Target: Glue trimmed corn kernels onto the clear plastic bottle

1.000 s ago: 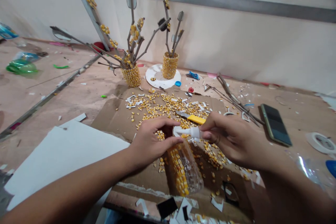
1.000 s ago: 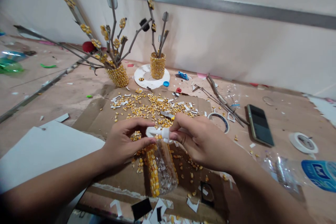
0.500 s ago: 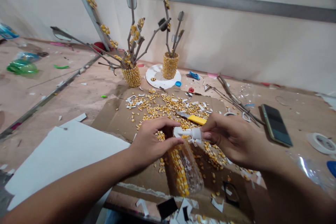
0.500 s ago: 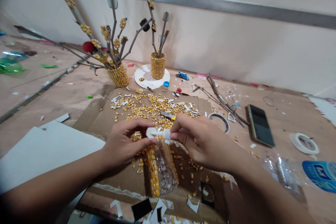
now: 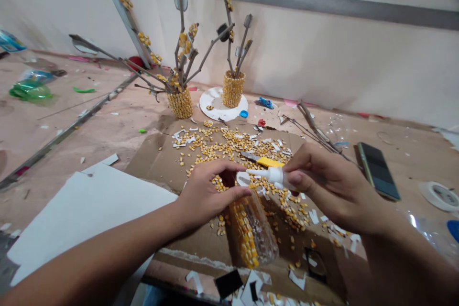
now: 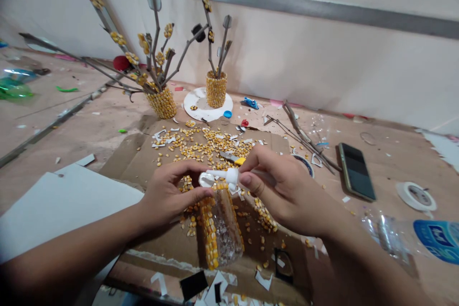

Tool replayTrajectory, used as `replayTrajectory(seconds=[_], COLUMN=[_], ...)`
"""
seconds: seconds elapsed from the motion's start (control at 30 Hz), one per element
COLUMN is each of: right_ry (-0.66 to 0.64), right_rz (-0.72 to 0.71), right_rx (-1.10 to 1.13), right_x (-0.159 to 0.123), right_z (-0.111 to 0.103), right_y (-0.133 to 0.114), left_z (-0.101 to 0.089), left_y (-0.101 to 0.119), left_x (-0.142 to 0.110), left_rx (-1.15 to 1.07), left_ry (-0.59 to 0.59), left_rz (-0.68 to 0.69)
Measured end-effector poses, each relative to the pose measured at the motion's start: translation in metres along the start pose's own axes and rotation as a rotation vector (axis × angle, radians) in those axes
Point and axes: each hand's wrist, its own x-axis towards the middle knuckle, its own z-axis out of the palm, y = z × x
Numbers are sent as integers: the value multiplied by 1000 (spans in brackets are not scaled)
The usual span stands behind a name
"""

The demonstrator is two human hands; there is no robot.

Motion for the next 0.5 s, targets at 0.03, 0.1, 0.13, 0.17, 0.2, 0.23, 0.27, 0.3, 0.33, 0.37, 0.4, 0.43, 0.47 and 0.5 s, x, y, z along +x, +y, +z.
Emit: replayTrajectory(seconds=[0.03,0.1,0.13,0.17,0.2,0.23,0.27,0.3,0.33,0.37,0.4,0.43,0.47,0.5], right_ry=[10,14,17,19,17,13,9,9,12,17,19,16,11,15], right_rz=[12,54,80,109,136,161,179,190,194,191,186,183,181,176], right_rx=[40,124,157,176,182,174,155,129,99,66,34,12,7,15], right_x=[-1,-2,-2,-2,-1,0,1,2,3,3,3,3,3,2], right_z=[-1,-3,-5,-7,-10,-12,-15,-18,-21,-23,-25,-25,-26,-25], right_y=[0,0,1,2,4,7,9,12,14,15,16,15,14,11], left_z=[0,0,0,0,-1,-1,-2,-2,-2,-3,-3,-3,-3,-3], left_y=[0,1,1,1,1,1,1,1,1,1,0,0,0,1], left_x=[0,1,1,1,2,2,2,2,2,2,2,2,2,2], left_rx=[-13,-33,-38,-40,-37,-32,-22,-10,4,18,28,36,41,46], left_ry=[7,22,29,35,38,43,48,53,58,62,67,69,70,71], left_rz=[-16,-39,-45,-49,-49,-44,-36,-23,-8,8,24,37,45,50])
